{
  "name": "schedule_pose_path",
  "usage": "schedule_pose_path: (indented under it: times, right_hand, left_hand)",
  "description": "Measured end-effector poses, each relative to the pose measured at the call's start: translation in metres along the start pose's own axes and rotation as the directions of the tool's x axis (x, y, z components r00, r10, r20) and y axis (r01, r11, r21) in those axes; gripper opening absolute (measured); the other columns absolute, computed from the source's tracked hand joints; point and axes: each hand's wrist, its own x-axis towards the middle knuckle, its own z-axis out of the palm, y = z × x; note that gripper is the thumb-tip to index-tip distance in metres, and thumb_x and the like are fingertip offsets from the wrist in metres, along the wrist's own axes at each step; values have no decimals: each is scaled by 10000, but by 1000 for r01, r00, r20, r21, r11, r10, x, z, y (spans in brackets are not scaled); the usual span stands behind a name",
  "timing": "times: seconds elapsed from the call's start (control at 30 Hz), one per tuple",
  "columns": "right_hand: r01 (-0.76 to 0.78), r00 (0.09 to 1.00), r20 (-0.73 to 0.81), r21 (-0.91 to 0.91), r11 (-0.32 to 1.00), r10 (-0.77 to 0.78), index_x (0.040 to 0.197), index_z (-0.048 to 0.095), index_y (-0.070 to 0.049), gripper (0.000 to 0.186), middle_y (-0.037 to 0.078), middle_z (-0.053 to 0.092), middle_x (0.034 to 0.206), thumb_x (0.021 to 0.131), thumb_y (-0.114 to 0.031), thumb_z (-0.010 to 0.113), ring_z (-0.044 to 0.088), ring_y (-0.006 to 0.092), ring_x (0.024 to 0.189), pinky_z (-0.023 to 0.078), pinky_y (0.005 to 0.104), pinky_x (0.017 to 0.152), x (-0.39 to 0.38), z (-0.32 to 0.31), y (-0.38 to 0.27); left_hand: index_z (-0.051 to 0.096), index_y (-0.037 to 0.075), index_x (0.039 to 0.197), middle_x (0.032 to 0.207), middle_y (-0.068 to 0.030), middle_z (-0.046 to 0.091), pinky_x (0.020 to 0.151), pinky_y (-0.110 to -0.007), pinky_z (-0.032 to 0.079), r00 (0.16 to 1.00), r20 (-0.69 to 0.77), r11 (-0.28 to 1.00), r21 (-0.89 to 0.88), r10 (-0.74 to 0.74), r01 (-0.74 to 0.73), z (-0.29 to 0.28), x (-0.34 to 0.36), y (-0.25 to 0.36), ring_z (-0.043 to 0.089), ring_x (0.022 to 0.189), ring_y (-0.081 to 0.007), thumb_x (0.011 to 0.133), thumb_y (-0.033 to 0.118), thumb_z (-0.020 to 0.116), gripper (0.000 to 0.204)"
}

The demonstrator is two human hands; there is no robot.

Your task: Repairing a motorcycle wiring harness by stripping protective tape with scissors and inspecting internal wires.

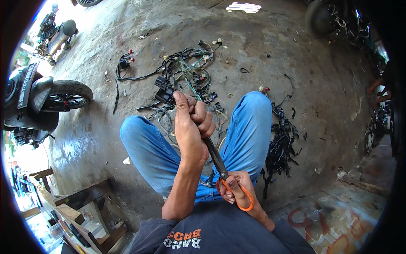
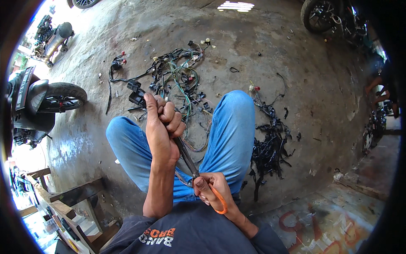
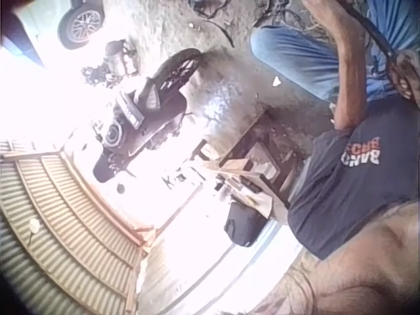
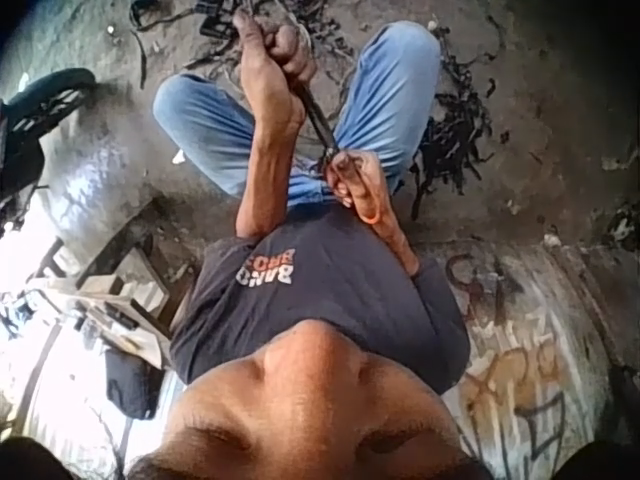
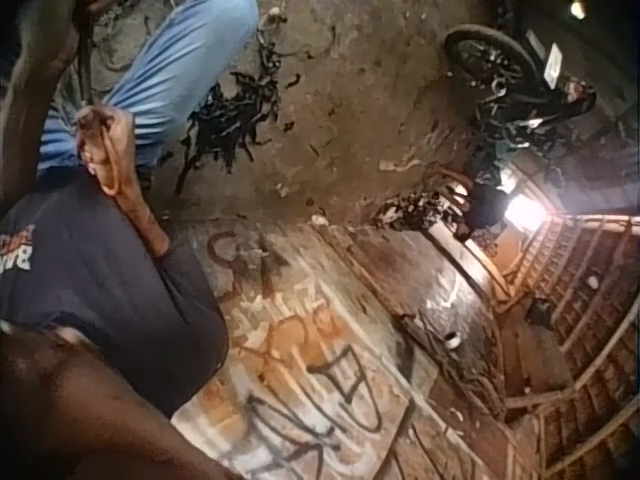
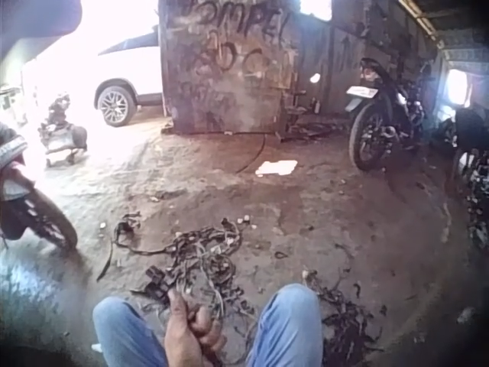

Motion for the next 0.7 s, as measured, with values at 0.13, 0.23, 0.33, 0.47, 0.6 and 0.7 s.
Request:
schedule_pose_path:
  times: [0.13, 0.23, 0.33, 0.47, 0.6, 0.7]
  right_hand:
    - [-13, 999, -33, -4, 1000, 13, 649, 557, -26, 621, -30, 451, 516, 921, -579, 634, 399, 38, 407, 294, 201, 385, -3, 2, 0]
    - [-8, 1000, -27, -27, 1000, 7, 640, 554, -28, 624, -29, 453, 516, 908, -584, 649, 402, 39, 403, 293, 203, 383, 2, 1, 0]
    - [-73, 997, 26, -6, 997, 73, 660, 557, -20, 684, -20, 441, 511, 901, -659, 592, 411, 55, 397, 326, 207, 385, 12, -10, -6]
    - [-115, 989, 97, 13, 993, 114, 697, 560, -15, 728, 2, 439, 519, 907, -711, 523, 434, 83, 403, 375, 228, 393, 18, -24, -10]
    - [-139, 984, 124, 98, 985, 126, 720, 567, -16, 735, 17, 440, 521, 916, -720, 487, 439, 113, 404, 394, 260, 401, 19, -34, -9]
    - [-181, 978, 131, 159, 970, 161, 726, 568, -18, 762, 21, 437, 515, 918, -744, 438, 440, 124, 399, 401, 269, 402, 21, -38, -6]
  left_hand:
    - [349, 183, 798, 620, 85, 218, 403, -236, 128, 1000, 16, 1000, 5, 4, -4, -4, -3, -2, 156, 475, -40, 1057, 499, 414, 414]
    - [360, 174, 813, 621, 83, 218, 400, -237, 131, 997, 61, 998, 25, 54, -56, -12, 0, -5, 150, 473, -42, 1063, 486, 410, 403]
    - [365, 157, 810, 650, 60, 254, 425, -230, 177, 999, 43, 1000, -4, 17, -17, -19, 14, -7, 209, 509, -43, 1058, 492, 418, 420]
    - [453, 95, 901, 768, -19, 428, 576, -272, 373, 999, 16, 996, 81, 40, -42, -29, 5, -32, 434, 638, -126, 1071, 491, 350, 443]
    - [530, 2, 1029, 900, -112, 585, 740, -356, 512, 978, 105, 935, 326, -182, 139, -49, -33, -66, 607, 770, -217, 1083, 491, 252, 565]
    - [556, 2, 1016, 855, -87, 612, 690, -286, 501, 967, 130, 938, 300, -221, 174, -63, -55, -85, 599, 751, -151, 1087, 474, 290, 547]
